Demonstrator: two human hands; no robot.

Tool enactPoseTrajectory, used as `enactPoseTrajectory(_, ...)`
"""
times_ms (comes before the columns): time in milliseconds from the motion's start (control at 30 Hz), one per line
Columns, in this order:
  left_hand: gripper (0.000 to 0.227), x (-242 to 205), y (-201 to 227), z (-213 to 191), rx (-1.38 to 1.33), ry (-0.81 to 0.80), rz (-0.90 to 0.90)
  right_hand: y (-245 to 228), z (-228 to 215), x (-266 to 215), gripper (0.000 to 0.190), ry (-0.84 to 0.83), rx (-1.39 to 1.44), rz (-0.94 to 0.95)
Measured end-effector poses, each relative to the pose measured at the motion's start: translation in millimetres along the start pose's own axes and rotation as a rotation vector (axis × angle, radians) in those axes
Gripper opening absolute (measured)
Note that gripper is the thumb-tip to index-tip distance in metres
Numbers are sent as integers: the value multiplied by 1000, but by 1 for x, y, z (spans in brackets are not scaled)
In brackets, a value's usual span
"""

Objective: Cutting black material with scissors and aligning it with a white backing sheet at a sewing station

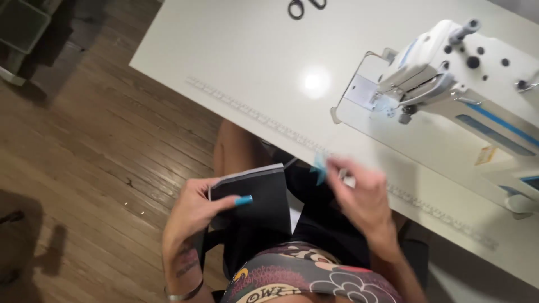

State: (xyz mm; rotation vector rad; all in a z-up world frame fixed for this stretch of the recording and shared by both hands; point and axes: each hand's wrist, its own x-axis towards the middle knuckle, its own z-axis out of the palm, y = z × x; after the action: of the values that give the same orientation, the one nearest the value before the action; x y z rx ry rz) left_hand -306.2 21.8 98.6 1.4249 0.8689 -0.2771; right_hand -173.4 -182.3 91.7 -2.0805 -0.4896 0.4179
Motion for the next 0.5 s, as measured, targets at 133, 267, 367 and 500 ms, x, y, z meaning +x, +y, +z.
enactPoseTrajectory(133, 14, -1, -5, 3, -168, 193, 96, -10, 8, 99, 14, 217, -421, -587)
enactPoseTrajectory(267, 24, 13, -20, 17, -468, 253, 235, 7, 36, 251, 30, 335, -594, -713)
enactPoseTrajectory(367, 32, 46, -63, 17, -563, 370, 138, 41, 57, 321, 28, 238, -698, -577)
enactPoseTrajectory(500, 16, 48, -62, 23, -681, 385, 69, 23, 61, 306, 37, 133, -998, -173)
